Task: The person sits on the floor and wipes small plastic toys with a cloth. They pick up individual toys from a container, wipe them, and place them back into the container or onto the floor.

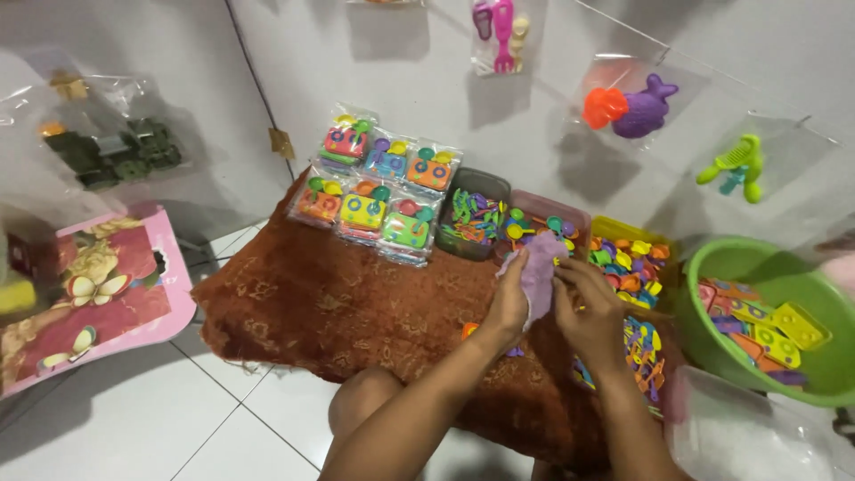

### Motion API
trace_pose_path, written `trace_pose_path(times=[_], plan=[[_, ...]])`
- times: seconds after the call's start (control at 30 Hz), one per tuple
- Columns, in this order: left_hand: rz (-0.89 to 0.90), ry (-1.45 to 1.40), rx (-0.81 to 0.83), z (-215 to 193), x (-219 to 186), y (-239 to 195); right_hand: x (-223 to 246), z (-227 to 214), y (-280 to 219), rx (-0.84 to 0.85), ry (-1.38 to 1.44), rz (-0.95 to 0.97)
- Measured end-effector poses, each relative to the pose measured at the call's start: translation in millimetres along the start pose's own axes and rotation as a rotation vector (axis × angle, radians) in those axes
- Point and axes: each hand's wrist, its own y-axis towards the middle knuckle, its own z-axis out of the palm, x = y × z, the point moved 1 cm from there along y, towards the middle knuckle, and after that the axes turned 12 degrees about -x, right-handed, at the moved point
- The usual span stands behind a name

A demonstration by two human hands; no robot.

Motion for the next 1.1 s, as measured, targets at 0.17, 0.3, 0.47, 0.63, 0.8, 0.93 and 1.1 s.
trace_pose_path(times=[0.17,0.3,0.47,0.63,0.8,0.93,1.1], plan=[[-0.119,-0.012,-0.176,-15.7,28.3,26.5,-26.6,6.6,-8.5,-0.061,0.041,-0.141],[-0.141,-0.097,0.127,0.7,12.9,0.9,-24.0,-2.1,-4.3,0.010,-0.021,0.036],[-0.077,-0.114,0.130,1.1,14.2,11.4,-18.3,1.6,-8.5,0.057,-0.031,-0.018],[-0.146,0.009,0.132,6.2,12.8,3.0,-27.1,-2.8,-6.1,0.051,-0.019,0.052],[-0.154,-0.097,0.279,4.6,16.5,6.9,-10.3,1.3,-12.2,0.056,-0.068,-0.084],[-0.132,0.051,0.115,1.2,13.6,5.3,-17.7,2.0,-6.7,0.075,-0.025,0.009],[-0.121,-0.024,0.266,8.6,-1.1,-5.0,-10.9,5.1,-10.3,0.034,-0.048,-0.032]])
